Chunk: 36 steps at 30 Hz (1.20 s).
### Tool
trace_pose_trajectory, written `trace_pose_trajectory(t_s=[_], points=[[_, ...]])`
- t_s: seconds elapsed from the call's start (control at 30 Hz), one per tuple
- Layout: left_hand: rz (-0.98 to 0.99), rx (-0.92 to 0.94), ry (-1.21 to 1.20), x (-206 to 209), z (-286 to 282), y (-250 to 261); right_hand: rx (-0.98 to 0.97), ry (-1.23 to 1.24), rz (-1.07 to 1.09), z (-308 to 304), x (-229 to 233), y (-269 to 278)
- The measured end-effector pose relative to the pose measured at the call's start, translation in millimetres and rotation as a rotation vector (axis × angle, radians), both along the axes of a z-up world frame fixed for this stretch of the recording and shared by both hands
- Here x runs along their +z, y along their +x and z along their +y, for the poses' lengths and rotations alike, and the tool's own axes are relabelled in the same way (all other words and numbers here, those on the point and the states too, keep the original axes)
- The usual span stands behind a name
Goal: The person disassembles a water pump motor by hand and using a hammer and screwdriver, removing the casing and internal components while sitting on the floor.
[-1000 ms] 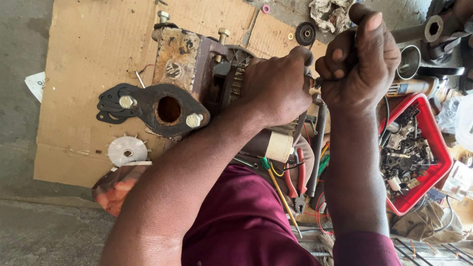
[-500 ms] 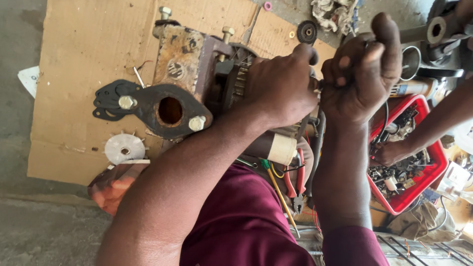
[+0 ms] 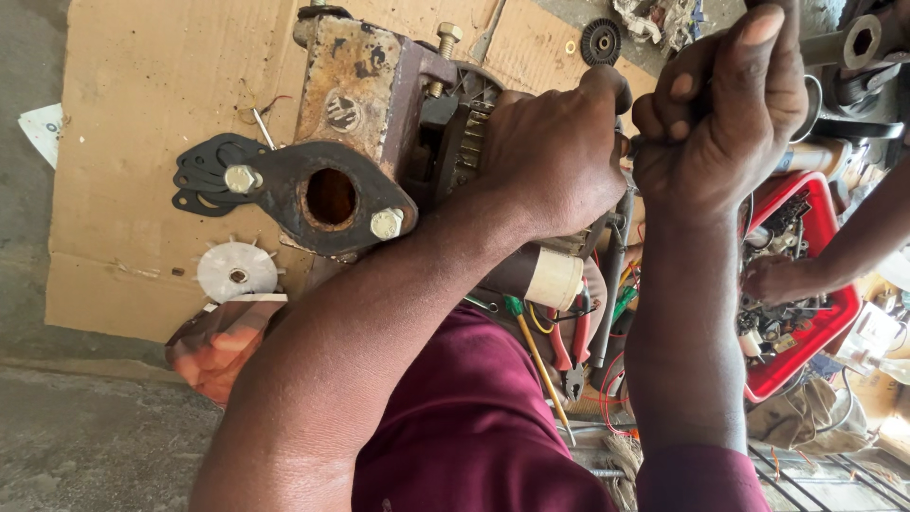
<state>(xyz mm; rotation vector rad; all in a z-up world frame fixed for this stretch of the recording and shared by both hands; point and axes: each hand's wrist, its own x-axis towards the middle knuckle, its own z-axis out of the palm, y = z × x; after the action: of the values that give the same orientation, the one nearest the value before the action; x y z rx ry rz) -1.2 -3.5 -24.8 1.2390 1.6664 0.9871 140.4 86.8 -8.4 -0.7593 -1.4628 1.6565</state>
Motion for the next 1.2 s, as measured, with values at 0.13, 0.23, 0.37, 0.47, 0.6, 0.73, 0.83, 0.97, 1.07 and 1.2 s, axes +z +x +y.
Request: trace_pose_trajectory(t_s=[0.13, 0.23, 0.37, 0.47, 0.6, 0.73, 0.83, 0.97, 1.07, 1.2], points=[[-0.008, 0.029, 0.051, -2.8, -1.3, 1.3, -0.032, -0.111, -0.026, 7.7, 1.4, -0.8], [-0.005, -0.002, 0.013, -3.7, -1.1, 1.8, -0.019, -0.144, -0.037, 14.6, 0.9, -1.4], [0.000, 0.037, 0.041, -3.3, -0.8, 2.7, -0.036, -0.219, -0.063, 18.6, 4.1, -4.0], [-0.003, 0.061, 0.051, -5.0, -1.0, 4.2, -0.103, -0.300, -0.095, 21.7, 5.0, -7.4], [0.025, 0.071, 0.071, -6.0, -0.4, 5.5, -0.086, -0.339, -0.075, 29.5, 4.1, -11.4], [0.025, 0.051, 0.077, -6.7, -0.3, 7.8, -0.145, -0.445, -0.117, 39.6, -0.6, -13.1], [0.046, 0.072, 0.105, -9.5, 1.3, 8.9, -0.200, -0.520, -0.144, 46.4, -5.0, -14.5], [0.046, 0.046, 0.092, -17.3, 1.8, 9.6, -0.298, -0.626, -0.223, 50.8, -10.0, -21.6], [0.067, -0.004, 0.078, 7.7, -4.2, 3.4, -0.415, -0.451, -0.346, 33.2, 6.3, -41.7], [0.005, -0.011, -0.045, 13.3, -1.3, 4.2, -0.368, -0.475, -0.185, 24.5, 20.0, -9.6]])
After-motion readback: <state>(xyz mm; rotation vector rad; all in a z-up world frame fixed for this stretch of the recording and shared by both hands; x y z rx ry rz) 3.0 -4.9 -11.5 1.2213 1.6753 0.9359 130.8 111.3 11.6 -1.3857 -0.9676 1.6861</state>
